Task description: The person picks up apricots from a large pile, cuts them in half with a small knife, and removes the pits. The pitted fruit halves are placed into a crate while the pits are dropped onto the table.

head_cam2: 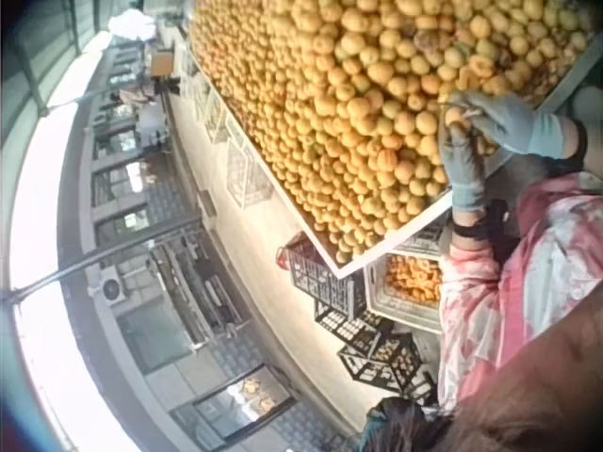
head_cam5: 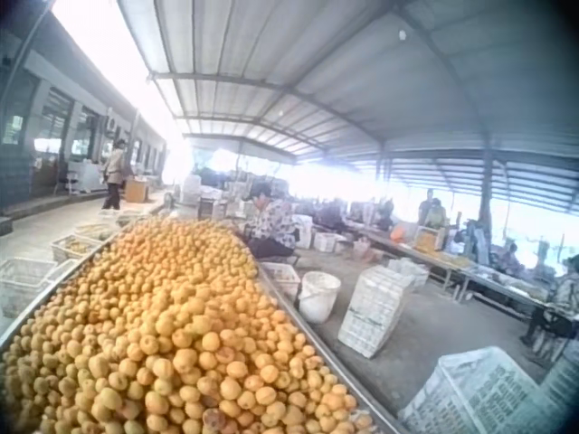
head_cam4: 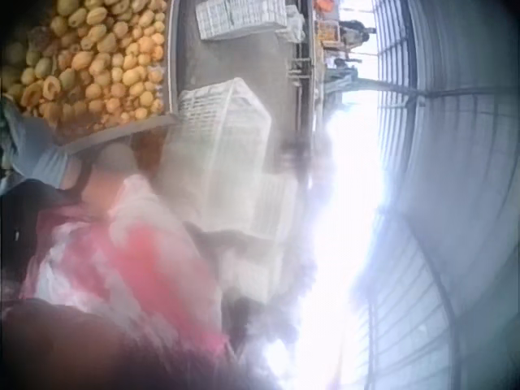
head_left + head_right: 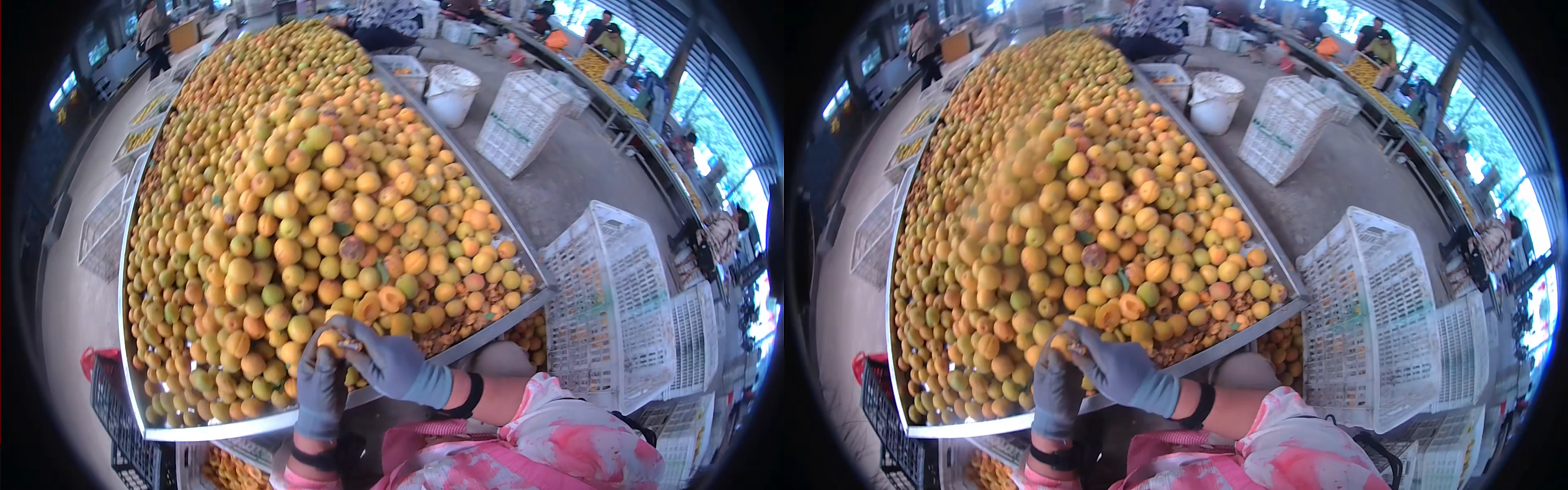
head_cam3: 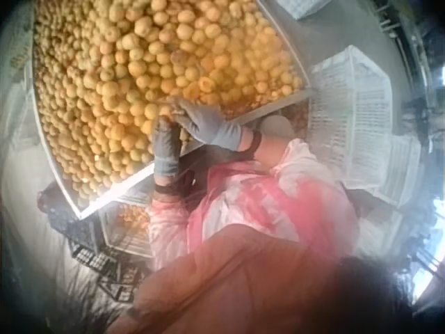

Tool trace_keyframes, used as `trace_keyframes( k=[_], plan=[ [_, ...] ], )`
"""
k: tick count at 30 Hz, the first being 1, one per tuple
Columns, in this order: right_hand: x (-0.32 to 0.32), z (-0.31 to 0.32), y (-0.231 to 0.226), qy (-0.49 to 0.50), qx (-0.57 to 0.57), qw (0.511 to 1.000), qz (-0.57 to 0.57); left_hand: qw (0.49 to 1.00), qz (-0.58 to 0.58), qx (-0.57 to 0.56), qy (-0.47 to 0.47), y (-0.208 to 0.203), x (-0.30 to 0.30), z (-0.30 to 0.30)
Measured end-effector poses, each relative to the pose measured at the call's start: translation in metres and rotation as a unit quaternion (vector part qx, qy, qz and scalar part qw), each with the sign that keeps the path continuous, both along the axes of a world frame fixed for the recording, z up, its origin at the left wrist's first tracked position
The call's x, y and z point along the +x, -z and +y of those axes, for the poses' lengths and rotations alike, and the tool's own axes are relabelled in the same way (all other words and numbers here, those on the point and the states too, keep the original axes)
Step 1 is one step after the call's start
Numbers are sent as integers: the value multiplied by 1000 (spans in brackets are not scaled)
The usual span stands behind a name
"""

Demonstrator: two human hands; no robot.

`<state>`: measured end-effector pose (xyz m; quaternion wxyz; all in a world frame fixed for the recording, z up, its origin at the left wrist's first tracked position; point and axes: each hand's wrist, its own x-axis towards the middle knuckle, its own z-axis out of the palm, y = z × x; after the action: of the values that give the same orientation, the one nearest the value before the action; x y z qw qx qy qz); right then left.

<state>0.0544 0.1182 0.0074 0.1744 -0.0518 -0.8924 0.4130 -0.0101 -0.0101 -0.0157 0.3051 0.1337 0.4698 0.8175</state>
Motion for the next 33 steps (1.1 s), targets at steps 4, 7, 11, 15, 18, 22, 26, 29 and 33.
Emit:
trace_keyframes(
  k=[4, 7, 11, 15, 18, 22, 26, 29, 33],
  plan=[
    [2, 3, 6, 7, 16, 1000, 1, 999, 35, -17, -21, 6, 2, 4],
    [2, 6, 5, 11, 14, 1000, 2, 996, 74, -39, -13, 1, 3, 10],
    [-1, 5, 2, 3, 8, 999, -34, 997, 64, -39, -22, 11, 1, 4],
    [-1, 4, 5, -1, -4, 999, -36, 996, 64, -34, -51, 6, 5, 10],
    [0, 5, 5, -11, -20, 998, -52, 995, 50, -58, -57, 6, 6, 7],
    [-7, 6, 7, -26, -69, 997, -31, 997, 39, -47, -56, 17, 1, 4],
    [-12, 7, 14, -16, -126, 992, -12, 995, 72, -10, -62, 12, 1, 12],
    [-11, 8, 13, 9, -150, 989, -4, 994, 65, -17, -84, 18, 0, 14],
    [-16, 7, 18, -15, -196, 980, -21, 996, 51, -26, -72, 16, 2, 8]
  ],
)
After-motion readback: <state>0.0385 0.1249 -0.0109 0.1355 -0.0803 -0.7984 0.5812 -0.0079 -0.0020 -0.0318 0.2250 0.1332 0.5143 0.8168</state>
